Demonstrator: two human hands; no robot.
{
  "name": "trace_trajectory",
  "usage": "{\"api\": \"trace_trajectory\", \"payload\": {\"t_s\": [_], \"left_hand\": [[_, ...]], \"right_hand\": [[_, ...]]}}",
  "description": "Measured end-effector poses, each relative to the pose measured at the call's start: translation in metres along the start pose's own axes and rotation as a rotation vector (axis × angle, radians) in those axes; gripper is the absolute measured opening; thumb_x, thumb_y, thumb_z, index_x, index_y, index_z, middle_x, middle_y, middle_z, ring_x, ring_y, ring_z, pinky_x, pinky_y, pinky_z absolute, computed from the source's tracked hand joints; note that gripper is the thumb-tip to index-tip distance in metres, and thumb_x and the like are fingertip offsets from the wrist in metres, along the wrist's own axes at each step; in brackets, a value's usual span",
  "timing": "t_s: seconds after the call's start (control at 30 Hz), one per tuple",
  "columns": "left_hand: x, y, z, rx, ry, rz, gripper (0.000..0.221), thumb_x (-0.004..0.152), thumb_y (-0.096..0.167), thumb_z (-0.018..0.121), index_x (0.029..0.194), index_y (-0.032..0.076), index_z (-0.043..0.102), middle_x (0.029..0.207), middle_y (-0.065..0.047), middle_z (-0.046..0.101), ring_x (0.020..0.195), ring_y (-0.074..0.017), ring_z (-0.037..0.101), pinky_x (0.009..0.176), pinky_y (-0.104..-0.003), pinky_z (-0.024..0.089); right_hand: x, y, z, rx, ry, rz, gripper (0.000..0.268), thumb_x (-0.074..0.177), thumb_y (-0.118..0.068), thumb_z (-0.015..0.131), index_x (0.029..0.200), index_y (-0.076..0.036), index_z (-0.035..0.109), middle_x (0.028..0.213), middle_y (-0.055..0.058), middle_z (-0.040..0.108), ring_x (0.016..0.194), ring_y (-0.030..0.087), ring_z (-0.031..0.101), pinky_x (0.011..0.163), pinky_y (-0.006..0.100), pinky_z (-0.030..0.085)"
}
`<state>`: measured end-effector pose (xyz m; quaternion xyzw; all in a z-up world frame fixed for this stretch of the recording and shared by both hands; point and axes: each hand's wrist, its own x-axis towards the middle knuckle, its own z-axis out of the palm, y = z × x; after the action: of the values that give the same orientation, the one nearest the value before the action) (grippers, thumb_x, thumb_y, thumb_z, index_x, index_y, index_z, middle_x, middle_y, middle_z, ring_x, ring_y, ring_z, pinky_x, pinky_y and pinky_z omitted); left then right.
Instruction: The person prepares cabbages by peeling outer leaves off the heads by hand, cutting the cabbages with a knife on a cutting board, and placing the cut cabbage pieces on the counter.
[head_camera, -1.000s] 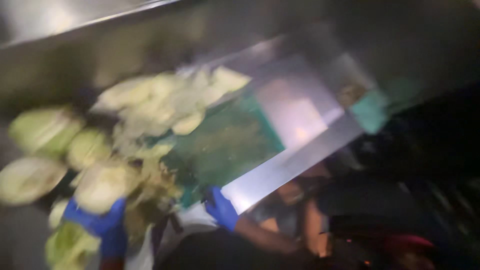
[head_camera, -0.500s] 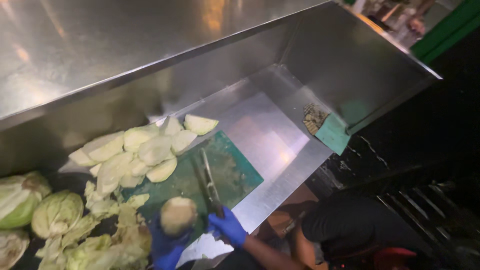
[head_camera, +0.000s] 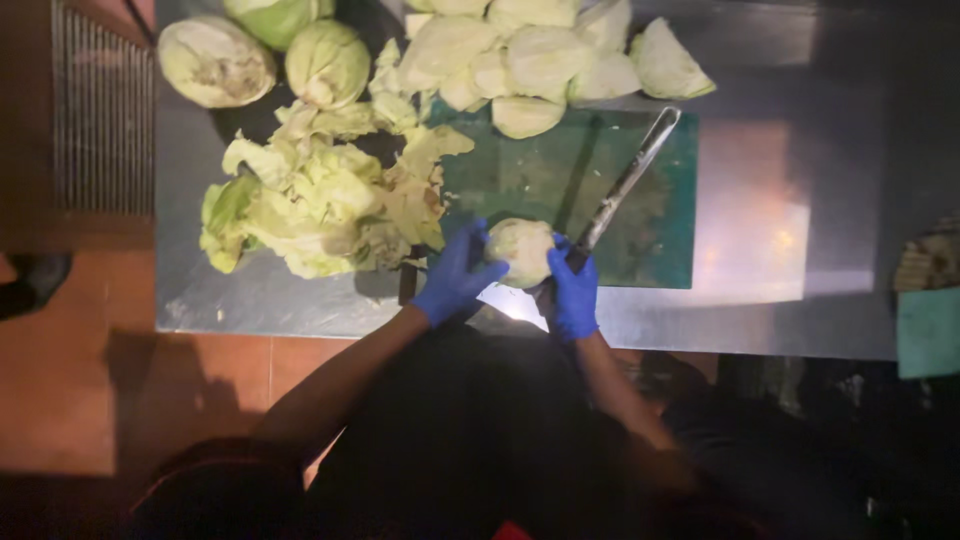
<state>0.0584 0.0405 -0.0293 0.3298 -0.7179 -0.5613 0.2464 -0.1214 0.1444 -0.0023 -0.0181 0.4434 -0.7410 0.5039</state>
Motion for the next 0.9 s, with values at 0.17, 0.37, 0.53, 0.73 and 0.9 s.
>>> {"api": "trace_trajectory", "payload": {"t_s": [0.17,0.37,0.53,0.73,0.9], "left_hand": [[0.011,0.026,-0.014,0.623,0.090,0.514,0.059,0.095,0.026,0.084,0.146,0.016,0.054,0.147,-0.021,0.053,0.135,-0.0348,0.055,0.116,-0.041,0.049],[0.053,0.047,-0.020,0.107,-0.185,-0.115,0.056,0.087,0.033,0.076,0.134,0.007,0.058,0.124,-0.021,0.069,0.110,-0.0338,0.071,0.092,-0.039,0.055],[0.059,0.036,-0.030,0.354,-0.288,0.052,0.044,0.090,0.032,0.070,0.121,0.002,0.071,0.114,-0.020,0.073,0.102,-0.0361,0.072,0.089,-0.041,0.055],[0.049,0.000,-0.040,0.218,-0.343,0.058,0.044,0.093,0.028,0.064,0.127,0.001,0.066,0.118,-0.023,0.072,0.106,-0.0365,0.071,0.094,-0.042,0.055],[0.057,-0.043,-0.028,0.446,-0.176,0.294,0.048,0.088,0.014,0.055,0.134,0.002,0.061,0.127,-0.026,0.067,0.122,-0.0413,0.063,0.107,-0.046,0.048]], "right_hand": [[0.003,0.002,-0.005,-0.025,-0.027,0.006,0.033,0.097,-0.003,0.062,0.127,-0.005,0.051,0.116,0.012,0.062,0.103,0.027,0.068,0.083,0.046,0.060],[0.001,0.014,-0.007,-0.113,-0.146,-0.055,0.040,0.097,-0.002,0.067,0.135,0.000,0.055,0.122,0.011,0.064,0.110,0.023,0.066,0.094,0.038,0.059],[0.001,0.023,-0.005,-0.145,-0.079,-0.070,0.041,0.096,-0.003,0.068,0.135,0.002,0.056,0.122,0.013,0.066,0.110,0.025,0.068,0.093,0.040,0.060],[0.021,0.063,-0.044,-0.267,-0.033,-0.132,0.037,0.096,-0.008,0.069,0.130,-0.001,0.057,0.117,0.011,0.067,0.103,0.019,0.067,0.088,0.036,0.060],[0.022,0.059,-0.029,-1.039,0.085,-0.371,0.041,0.087,-0.026,0.082,0.113,0.000,0.063,0.091,0.010,0.070,0.079,0.012,0.064,0.071,0.031,0.053]]}}
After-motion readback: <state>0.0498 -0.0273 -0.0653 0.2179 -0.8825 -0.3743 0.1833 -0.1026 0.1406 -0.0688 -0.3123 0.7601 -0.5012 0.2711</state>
